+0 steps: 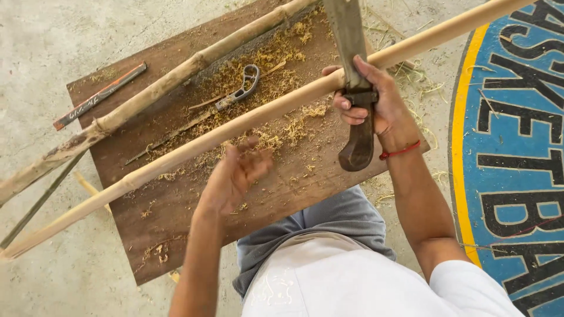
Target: Shaving and smoothing bamboo poles using a machete.
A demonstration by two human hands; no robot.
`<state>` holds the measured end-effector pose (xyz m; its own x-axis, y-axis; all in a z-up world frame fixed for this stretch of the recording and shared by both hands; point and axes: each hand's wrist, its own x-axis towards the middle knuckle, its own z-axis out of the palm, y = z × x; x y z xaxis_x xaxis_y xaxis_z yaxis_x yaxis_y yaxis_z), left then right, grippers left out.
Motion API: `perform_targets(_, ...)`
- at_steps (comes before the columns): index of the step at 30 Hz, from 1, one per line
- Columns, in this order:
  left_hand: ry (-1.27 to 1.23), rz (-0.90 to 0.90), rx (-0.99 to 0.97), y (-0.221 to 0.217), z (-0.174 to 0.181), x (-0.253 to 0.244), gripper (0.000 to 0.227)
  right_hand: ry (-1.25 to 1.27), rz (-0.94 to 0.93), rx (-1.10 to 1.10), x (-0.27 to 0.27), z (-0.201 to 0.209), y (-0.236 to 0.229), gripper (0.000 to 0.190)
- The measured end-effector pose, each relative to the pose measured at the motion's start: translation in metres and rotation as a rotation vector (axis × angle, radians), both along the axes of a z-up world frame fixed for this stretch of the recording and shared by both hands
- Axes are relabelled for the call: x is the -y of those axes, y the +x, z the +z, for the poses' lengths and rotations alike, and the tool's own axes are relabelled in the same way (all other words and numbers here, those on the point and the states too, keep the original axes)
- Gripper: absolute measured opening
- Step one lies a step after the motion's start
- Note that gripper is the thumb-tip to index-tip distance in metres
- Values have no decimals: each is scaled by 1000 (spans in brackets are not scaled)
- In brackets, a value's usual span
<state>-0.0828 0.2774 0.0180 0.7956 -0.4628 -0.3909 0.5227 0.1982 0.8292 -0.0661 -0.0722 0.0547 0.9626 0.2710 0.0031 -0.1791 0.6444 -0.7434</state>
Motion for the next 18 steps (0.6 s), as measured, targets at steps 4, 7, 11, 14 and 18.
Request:
perform_targets(4, -720, 617, -95, 27, -23, 7, 40, 53, 62, 1, 0, 15, 3, 61)
perform_targets(7, -841, 743, -27, 38, -17, 2, 26, -81, 33, -22, 8, 15, 0, 65)
perform_targets(11, -836, 839, 2, 39, -13, -10, 28, -180, -63, -100, 27, 5, -7, 64)
perform_targets(14, -756, 904, 14, 29, -18, -22, 37, -353, -271, -169, 38, -13, -10, 53)
perform_targets(18, -651, 927, 75, 5, 23, -18, 35, -122, -239, -228, 51, -40, -3, 55)
